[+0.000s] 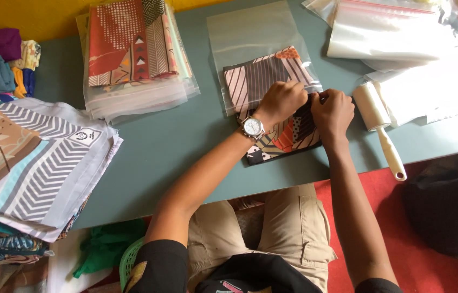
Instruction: The person folds a patterned piece of fabric on a table, smooths it with a lint roller, and then places it into a clear plastic bag. They seal the bag and smooth the contents to remove air.
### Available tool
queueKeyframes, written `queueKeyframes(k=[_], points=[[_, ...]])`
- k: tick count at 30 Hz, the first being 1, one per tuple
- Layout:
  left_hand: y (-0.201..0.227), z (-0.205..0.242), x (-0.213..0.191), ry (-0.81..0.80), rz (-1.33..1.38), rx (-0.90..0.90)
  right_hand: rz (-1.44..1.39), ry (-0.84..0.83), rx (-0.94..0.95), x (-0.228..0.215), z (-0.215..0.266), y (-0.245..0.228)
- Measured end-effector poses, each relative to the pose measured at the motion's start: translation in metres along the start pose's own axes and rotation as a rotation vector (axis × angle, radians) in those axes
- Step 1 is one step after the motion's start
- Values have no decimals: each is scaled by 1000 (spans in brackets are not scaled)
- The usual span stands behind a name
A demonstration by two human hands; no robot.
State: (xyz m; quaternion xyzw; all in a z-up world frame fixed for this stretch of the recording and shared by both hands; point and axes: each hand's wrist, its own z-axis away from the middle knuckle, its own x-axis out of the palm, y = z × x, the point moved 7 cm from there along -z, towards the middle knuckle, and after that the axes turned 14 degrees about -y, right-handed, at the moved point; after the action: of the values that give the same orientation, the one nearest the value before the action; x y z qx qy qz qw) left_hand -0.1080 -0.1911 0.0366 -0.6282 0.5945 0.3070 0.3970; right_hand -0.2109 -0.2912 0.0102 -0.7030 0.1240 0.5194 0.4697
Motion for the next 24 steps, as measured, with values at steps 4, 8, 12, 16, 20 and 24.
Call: queueKeyframes(k=[4, 8, 12, 16, 20, 24], points=[[-3, 14, -3, -24, 81, -23, 11, 40, 5, -1, 0, -1], [-44, 68, -10, -139, 313, -186, 67, 9, -46, -3, 5, 4], [-72, 140, -61, -193, 156, -370, 152, -53, -131, 5, -3, 9], [-73, 160, -84, -228, 155, -469, 320, 63, -189, -4, 18, -9], [-80, 166, -79, -226, 281, -529, 245, 52, -623, -20, 97, -97], [-83, 169, -90, -214, 332, -565, -52, -259, -1016, -18, 176, -163]])
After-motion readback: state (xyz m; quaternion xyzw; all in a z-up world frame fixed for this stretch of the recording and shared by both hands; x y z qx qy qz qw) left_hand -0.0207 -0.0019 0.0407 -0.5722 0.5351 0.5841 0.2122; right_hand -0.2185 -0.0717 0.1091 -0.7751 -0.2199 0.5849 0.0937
